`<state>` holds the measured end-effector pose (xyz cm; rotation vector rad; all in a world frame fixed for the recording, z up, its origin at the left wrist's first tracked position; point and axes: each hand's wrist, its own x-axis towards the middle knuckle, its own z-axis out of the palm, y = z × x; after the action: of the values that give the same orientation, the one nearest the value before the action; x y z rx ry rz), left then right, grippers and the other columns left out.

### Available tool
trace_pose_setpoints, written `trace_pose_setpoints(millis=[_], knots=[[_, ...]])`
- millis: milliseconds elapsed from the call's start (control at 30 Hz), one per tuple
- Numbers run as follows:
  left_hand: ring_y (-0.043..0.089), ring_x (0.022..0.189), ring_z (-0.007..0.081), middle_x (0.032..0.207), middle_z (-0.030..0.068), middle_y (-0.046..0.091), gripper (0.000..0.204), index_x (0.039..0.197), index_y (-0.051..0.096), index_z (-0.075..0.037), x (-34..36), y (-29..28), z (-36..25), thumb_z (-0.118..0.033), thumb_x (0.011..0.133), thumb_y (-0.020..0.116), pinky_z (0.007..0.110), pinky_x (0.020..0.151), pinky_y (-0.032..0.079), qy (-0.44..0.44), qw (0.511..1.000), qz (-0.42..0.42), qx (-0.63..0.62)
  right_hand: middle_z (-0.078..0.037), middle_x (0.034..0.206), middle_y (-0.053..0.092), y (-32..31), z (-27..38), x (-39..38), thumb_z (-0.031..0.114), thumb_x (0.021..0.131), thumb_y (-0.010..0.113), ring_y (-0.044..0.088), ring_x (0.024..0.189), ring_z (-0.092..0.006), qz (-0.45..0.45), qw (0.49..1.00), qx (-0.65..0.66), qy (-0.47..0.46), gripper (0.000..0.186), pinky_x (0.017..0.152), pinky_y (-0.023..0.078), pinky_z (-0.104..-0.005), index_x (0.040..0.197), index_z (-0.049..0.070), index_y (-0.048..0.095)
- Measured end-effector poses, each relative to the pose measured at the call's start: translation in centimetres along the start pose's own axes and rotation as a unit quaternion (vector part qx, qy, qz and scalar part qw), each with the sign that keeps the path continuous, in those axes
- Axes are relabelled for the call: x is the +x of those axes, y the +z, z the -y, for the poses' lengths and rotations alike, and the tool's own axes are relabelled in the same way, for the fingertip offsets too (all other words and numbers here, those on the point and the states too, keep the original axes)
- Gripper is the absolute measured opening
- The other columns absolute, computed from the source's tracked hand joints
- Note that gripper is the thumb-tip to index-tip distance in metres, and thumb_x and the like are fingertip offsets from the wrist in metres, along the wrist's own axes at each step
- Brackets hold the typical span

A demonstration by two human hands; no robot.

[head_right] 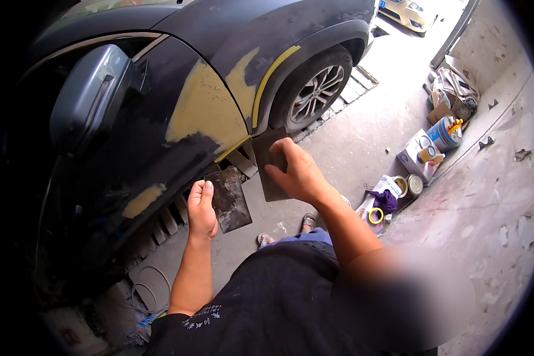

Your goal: The person applies body filler to a car door using a putty knife, smoothing the surface and checking for evenness. They then scrape excess filler onto a metal mixing board and prepare additional filler from a can.

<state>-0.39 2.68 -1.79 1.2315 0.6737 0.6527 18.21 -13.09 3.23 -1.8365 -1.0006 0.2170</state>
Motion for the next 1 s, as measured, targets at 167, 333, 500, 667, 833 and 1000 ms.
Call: trace_pose_setpoints(millis=[167, 333, 500, 667, 833, 1000], knots=[[0.061, 0.089, 0.0144, 0.098, 0.0089, 0.063, 0.019, 0.102, 0.045, -0.006, -0.2, 1.2, -0.4, -0.004, 0.089, 0.059, 0.03, 0.082, 0.05, -0.112, 0.981, 0.017, -0.16, -0.029, 0.096, 0.059, 1.2, 0.0, -0.9, 0.007, 0.08, 0.061, 0.06, 0.085, -0.0458, -0.011, 0.999, -0.021, -0.048, 0.066, 0.076, 0.047, -0.0476, 0.138, 0.006, 0.029], [0.059, 0.085, 0.0145, 0.095, 0.0076, 0.06, 0.02, 0.099, 0.044, -0.007, -0.5, 2.9, -0.5, -0.004, 0.088, 0.061, 0.032, 0.079, 0.05, -0.087, 0.981, -0.032, -0.173, -0.028, 0.106, 0.059, 4.1, 0.3, -3.6, 0.003, 0.082, 0.055, 0.06, 0.087, -0.0448, 0.061, 0.981, -0.048, -0.175, 0.068, 0.07, 0.05, -0.0467, 0.142, 0.004, 0.024], [0.051, 0.079, 0.0088, 0.091, 0.0034, 0.054, 0.017, 0.091, 0.045, -0.007, 0.4, 2.3, -2.2, -0.006, 0.088, 0.062, 0.024, 0.071, 0.045, -0.009, 0.986, -0.081, -0.148, -0.023, 0.104, 0.059, 3.0, -3.3, -7.7, 0.001, 0.083, 0.051, 0.063, 0.087, -0.0375, 0.207, 0.955, -0.061, -0.202, 0.056, 0.067, 0.053, -0.0411, 0.137, 0.007, 0.037], [0.047, 0.073, 0.0061, 0.084, -0.0001, 0.054, 0.018, 0.091, 0.046, -0.007, 0.8, 2.4, -1.2, -0.012, 0.09, 0.062, 0.019, 0.07, 0.041, 0.068, 0.993, -0.067, -0.074, -0.019, 0.092, 0.06, 2.5, -3.5, -5.3, 0.013, 0.086, 0.056, 0.059, 0.081, -0.0366, 0.146, 0.987, 0.018, -0.064, 0.024, 0.074, 0.049, -0.0418, 0.109, 0.005, 0.059], [0.05, 0.071, 0.0055, 0.081, 0.0004, 0.059, 0.025, 0.088, 0.046, -0.005, -0.4, 3.9, -1.3, -0.02, 0.089, 0.066, 0.02, 0.067, 0.044, 0.054, 0.997, -0.039, 0.044, -0.017, 0.082, 0.061, 4.3, -0.6, -4.1, 0.031, 0.082, 0.068, 0.06, 0.079, -0.0334, 0.265, 0.963, 0.036, 0.015, 0.029, 0.069, 0.047, -0.0397, 0.086, 0.002, 0.064], [0.052, 0.068, 0.0061, 0.075, 0.0004, 0.062, 0.028, 0.085, 0.053, -0.003, -0.9, 3.7, -0.8, -0.025, 0.086, 0.07, 0.023, 0.065, 0.046, 0.141, 0.973, -0.021, 0.179, -0.016, 0.076, 0.061, 4.7, -1.0, -3.5, 0.029, 0.081, 0.07, 0.06, 0.072, -0.0318, 0.223, 0.968, 0.093, 0.06, 0.029, 0.064, 0.047, -0.0382, 0.08, 0.002, 0.063]])
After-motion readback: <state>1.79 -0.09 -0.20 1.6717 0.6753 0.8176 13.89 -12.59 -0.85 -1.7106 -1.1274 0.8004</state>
